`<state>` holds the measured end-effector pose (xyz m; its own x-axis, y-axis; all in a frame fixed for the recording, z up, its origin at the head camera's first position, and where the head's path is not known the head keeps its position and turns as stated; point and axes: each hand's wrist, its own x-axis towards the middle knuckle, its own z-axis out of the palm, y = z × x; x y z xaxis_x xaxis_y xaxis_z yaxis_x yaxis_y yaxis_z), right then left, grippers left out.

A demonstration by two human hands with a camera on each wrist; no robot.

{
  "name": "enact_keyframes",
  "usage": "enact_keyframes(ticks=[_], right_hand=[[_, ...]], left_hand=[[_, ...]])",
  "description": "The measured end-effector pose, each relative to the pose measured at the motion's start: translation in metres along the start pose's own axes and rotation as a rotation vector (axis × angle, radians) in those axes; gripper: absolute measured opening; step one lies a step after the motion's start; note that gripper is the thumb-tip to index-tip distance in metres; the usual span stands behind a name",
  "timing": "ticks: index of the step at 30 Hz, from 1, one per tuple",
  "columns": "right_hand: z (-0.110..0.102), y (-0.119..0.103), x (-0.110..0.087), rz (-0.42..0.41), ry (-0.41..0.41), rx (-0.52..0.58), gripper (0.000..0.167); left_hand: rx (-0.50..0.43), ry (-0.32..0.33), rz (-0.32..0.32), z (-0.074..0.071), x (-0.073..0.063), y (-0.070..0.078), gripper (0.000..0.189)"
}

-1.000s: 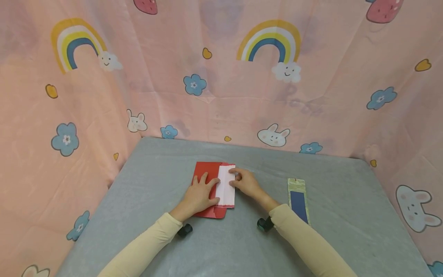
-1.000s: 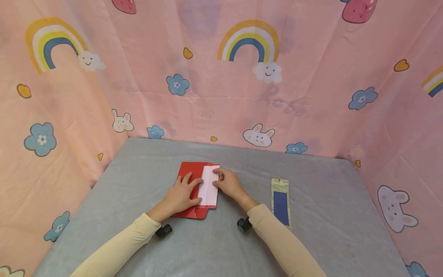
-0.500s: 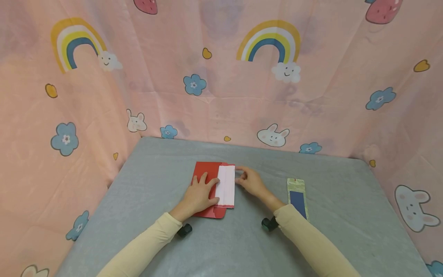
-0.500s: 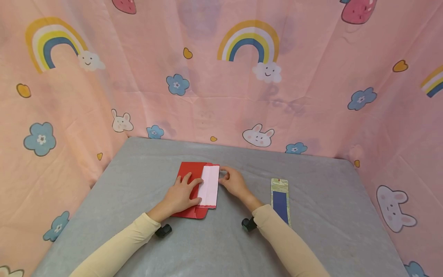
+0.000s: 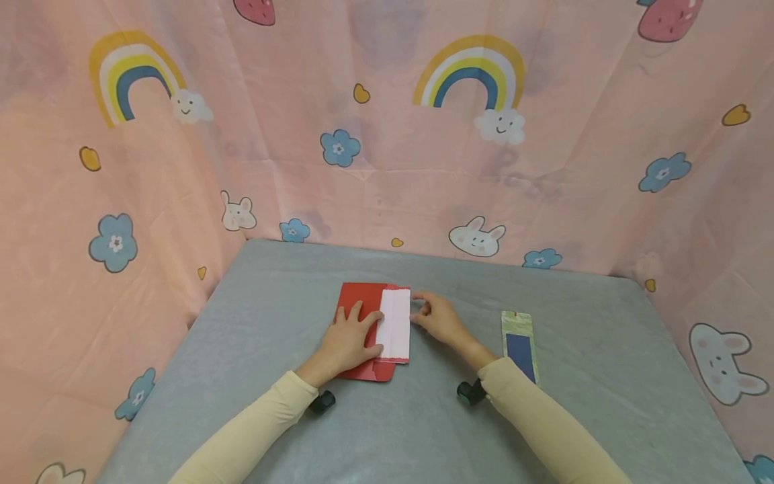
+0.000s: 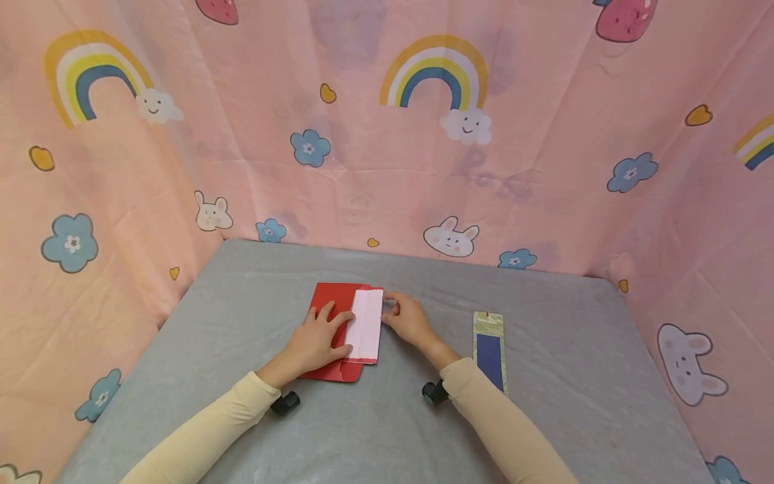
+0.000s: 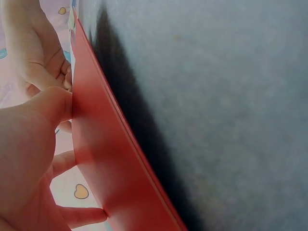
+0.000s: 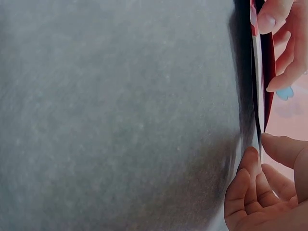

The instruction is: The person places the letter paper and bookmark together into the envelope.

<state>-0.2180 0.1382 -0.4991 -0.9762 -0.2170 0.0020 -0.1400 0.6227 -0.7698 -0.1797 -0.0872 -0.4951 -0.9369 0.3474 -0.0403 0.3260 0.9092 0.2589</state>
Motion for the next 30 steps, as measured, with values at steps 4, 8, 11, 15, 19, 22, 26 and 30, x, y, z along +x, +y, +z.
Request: enact_keyframes(ticks=[4, 8, 11, 15, 19, 22, 26, 30], right_hand=[[0.0016, 0.0001, 0.0002, -0.003, 0.005, -0.007, 0.044], [0.0032, -0.0013, -0.0007, 0.010, 0.002, 0.003, 0.044], [0.0045, -0.0016, -0.0009, 0.016, -0.001, -0.002, 0.044], [0.0060, -0.0010, -0.0006, 0.018, -0.004, -0.009, 0.045], [0.0063, -0.0010, -0.0009, 0.023, -0.006, 0.001, 0.045], [0.0064, -0.0003, -0.0008, 0.024, -0.005, -0.002, 0.045], [0.0067, 0.0008, -0.0005, 0.008, 0.001, -0.020, 0.044], [0.0064, -0.0001, -0.0019, -0.009, 0.000, -0.029, 0.044]], left_hand=[[0.002, 0.000, -0.004, 0.0005, 0.0001, -0.0001, 0.066], [0.002, -0.006, -0.009, 0.0008, 0.0000, 0.0000, 0.066], [0.002, -0.009, -0.012, 0.0008, 0.0000, 0.0002, 0.067], [-0.001, -0.009, -0.015, 0.0005, 0.0001, 0.0007, 0.068], [-0.008, -0.012, -0.018, 0.0000, 0.0001, 0.0010, 0.068], [-0.009, -0.014, -0.023, -0.0003, 0.0001, 0.0011, 0.068], [-0.008, -0.012, -0.024, -0.0001, 0.0002, 0.0010, 0.068], [-0.002, -0.008, -0.020, 0.0004, 0.0002, 0.0006, 0.068]])
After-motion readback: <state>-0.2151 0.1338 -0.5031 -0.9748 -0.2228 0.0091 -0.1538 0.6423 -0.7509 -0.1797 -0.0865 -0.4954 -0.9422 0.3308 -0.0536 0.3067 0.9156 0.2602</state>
